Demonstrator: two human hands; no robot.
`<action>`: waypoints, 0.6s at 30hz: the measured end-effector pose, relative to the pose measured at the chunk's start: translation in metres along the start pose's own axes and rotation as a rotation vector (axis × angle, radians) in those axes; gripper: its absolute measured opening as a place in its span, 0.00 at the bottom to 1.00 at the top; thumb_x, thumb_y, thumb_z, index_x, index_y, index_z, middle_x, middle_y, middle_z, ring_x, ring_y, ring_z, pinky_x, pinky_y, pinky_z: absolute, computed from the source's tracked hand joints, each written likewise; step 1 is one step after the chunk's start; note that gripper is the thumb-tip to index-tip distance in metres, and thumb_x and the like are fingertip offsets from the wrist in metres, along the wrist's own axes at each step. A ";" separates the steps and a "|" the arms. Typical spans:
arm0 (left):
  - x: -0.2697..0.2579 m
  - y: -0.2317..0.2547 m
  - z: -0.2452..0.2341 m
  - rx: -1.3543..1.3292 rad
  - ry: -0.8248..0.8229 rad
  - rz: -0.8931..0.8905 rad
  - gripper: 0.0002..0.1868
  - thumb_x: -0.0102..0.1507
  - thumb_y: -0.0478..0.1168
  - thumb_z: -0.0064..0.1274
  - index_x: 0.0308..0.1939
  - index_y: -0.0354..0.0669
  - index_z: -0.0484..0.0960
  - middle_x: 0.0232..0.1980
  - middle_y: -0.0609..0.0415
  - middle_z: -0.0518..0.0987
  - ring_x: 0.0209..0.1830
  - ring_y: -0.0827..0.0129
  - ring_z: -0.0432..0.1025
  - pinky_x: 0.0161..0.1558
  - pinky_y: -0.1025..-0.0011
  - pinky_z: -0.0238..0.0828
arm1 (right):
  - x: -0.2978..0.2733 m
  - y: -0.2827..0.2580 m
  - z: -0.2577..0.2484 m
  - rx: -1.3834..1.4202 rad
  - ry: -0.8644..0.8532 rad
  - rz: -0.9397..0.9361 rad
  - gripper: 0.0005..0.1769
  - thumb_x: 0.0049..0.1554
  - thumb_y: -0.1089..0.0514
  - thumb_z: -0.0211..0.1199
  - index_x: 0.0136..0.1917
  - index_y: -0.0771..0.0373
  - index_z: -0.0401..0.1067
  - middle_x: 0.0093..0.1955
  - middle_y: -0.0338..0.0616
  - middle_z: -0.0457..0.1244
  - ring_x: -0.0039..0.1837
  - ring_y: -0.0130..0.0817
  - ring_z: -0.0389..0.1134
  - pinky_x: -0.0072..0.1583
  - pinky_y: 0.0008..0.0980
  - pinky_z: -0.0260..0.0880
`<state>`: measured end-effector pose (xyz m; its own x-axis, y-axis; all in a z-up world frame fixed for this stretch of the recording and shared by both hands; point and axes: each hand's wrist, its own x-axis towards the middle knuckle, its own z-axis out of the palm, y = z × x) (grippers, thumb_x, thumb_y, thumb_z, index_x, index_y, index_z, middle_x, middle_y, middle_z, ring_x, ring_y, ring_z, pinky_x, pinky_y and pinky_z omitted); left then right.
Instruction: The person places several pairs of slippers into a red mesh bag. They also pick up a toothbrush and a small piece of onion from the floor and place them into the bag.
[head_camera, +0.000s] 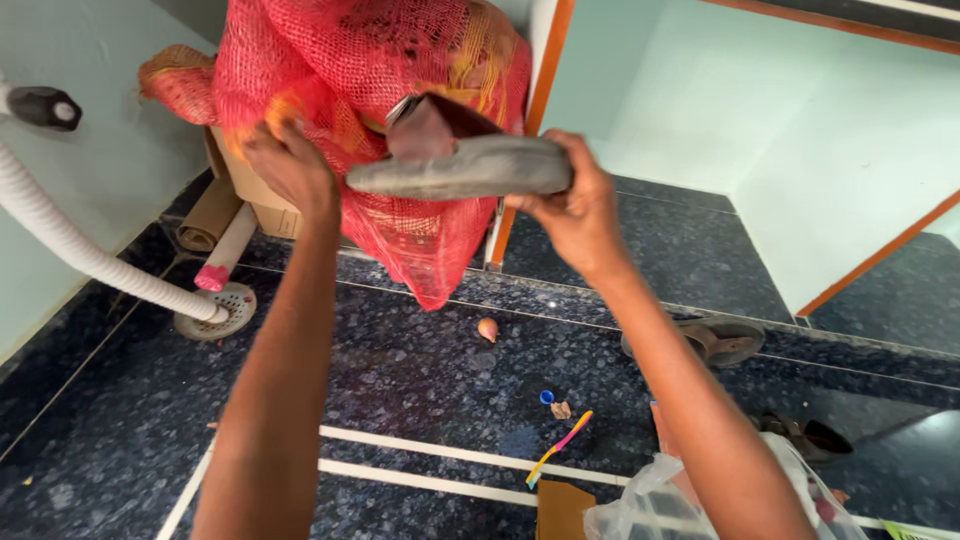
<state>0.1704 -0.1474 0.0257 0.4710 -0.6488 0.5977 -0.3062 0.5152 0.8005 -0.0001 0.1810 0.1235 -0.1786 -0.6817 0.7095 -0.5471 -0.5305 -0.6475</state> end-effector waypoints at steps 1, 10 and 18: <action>0.013 -0.001 -0.002 -0.241 0.028 -0.067 0.18 0.72 0.47 0.44 0.51 0.31 0.77 0.48 0.36 0.77 0.48 0.50 0.74 0.53 0.54 0.68 | 0.001 0.004 0.006 -0.059 0.009 -0.025 0.34 0.54 0.60 0.75 0.70 0.64 0.63 0.64 0.45 0.65 0.65 0.33 0.71 0.63 0.32 0.76; 0.131 -0.022 -0.041 -0.791 0.120 -0.013 0.16 0.75 0.42 0.45 0.58 0.30 0.69 0.49 0.47 0.73 0.45 0.61 0.68 0.50 0.60 0.68 | 0.018 0.031 0.021 -0.112 0.398 -0.117 0.38 0.59 0.58 0.75 0.73 0.66 0.57 0.63 0.47 0.64 0.62 0.32 0.70 0.59 0.29 0.78; 0.031 0.020 0.007 0.200 -0.418 -0.102 0.62 0.62 0.66 0.63 0.80 0.43 0.35 0.77 0.24 0.48 0.74 0.30 0.53 0.65 0.35 0.54 | 0.044 0.026 0.057 -0.058 0.379 -0.154 0.32 0.61 0.59 0.72 0.72 0.64 0.59 0.66 0.47 0.63 0.65 0.36 0.73 0.63 0.31 0.78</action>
<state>0.1730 -0.1615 0.0603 0.1462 -0.8813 0.4493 -0.4487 0.3457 0.8241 0.0241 0.1083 0.1223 -0.3736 -0.3571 0.8561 -0.6343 -0.5751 -0.5167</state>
